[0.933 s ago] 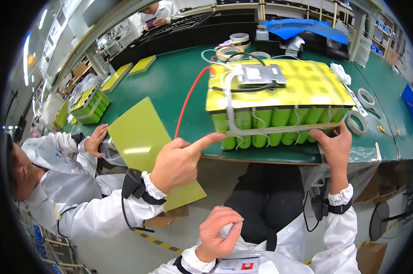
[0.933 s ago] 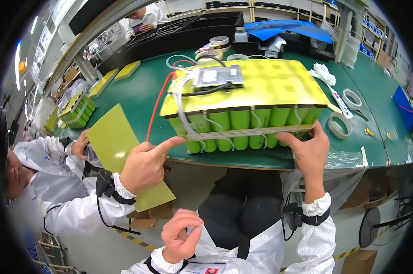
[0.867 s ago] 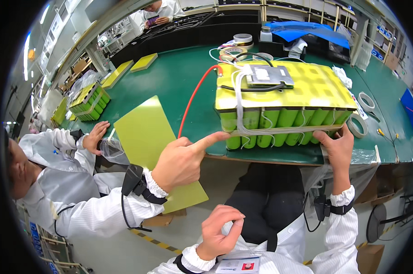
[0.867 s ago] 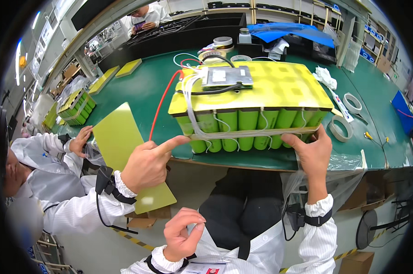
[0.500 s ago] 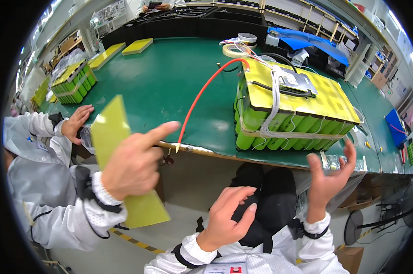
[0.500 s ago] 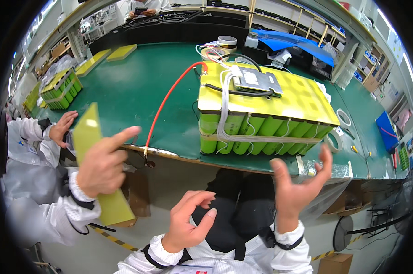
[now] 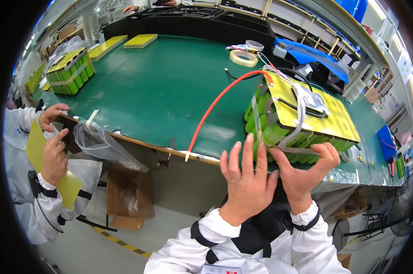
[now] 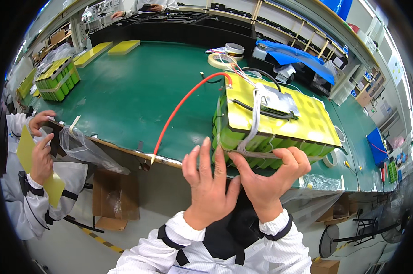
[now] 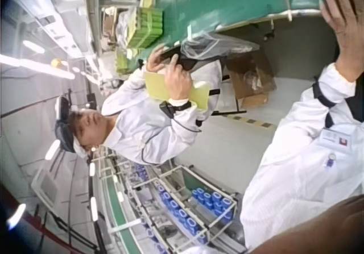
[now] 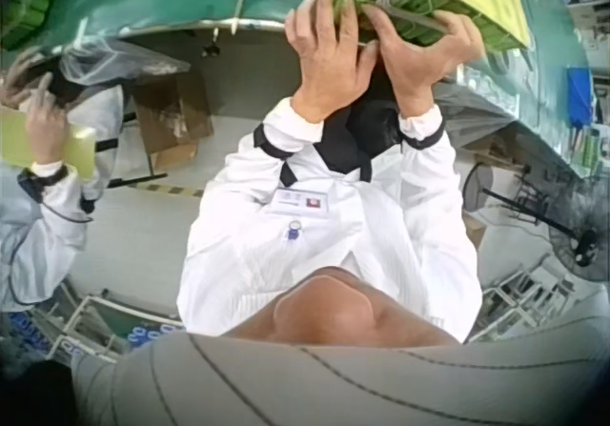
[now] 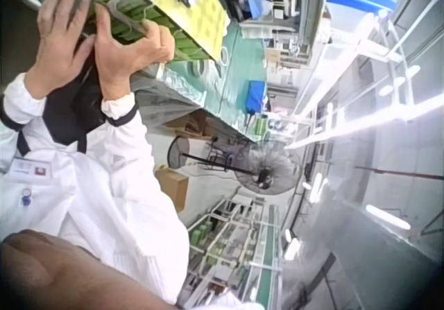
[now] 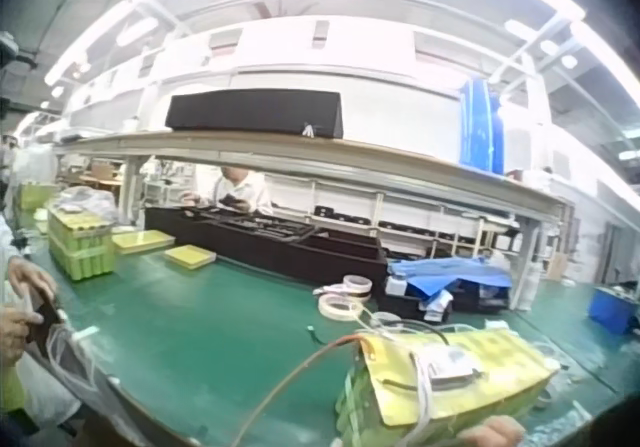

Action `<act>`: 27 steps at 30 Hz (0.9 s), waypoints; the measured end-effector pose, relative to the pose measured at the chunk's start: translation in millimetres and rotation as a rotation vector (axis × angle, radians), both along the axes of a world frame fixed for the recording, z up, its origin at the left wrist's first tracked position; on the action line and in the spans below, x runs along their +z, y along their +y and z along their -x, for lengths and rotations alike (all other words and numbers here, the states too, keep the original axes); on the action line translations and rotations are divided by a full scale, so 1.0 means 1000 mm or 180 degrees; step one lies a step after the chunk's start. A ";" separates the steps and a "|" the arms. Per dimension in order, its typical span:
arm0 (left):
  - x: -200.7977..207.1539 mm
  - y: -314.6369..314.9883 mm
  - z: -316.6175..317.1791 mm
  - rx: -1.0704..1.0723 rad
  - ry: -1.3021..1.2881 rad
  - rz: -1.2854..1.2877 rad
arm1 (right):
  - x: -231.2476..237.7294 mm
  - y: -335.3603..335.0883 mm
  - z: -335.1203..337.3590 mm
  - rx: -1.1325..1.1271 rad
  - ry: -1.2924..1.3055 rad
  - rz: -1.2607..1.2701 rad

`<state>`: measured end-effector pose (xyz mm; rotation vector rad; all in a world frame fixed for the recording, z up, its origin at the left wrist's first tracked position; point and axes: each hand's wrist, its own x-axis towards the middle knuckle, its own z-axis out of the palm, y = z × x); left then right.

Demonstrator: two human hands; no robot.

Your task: The person assembles a large battery pack by taping individual battery cells together with adhesive tape from a tape roll and managing the wiring and circuit board by hand.

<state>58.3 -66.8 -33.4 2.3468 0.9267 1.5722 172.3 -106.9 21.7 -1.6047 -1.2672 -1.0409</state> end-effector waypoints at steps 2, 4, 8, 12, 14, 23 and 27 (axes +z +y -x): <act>-0.001 -0.003 -0.006 -0.0030 -0.0118 0.0055 | 0.005 -0.001 0.002 0.0000 0.0029 0.0030; 0.000 -0.003 -0.003 -0.0173 -0.0115 0.0133 | 0.008 -0.002 0.003 -0.0038 0.0088 0.0090; 0.012 0.005 0.017 -0.0203 -0.0105 0.0238 | 0.005 -0.004 0.001 0.0126 0.0087 0.0196; 0.020 0.012 0.023 -0.0375 0.0007 0.0429 | -0.007 -0.026 -0.009 0.0496 0.0120 0.0368; 0.021 0.011 0.022 -0.0547 0.0015 0.0489 | -0.016 -0.040 -0.014 0.0487 0.0162 0.0387; 0.029 0.018 0.021 -0.0987 -0.0358 0.0948 | -0.037 -0.077 -0.047 0.0161 0.0240 0.0766; 0.031 0.022 0.025 -0.0953 -0.0363 0.0883 | -0.041 -0.080 -0.057 0.0065 0.0201 0.0785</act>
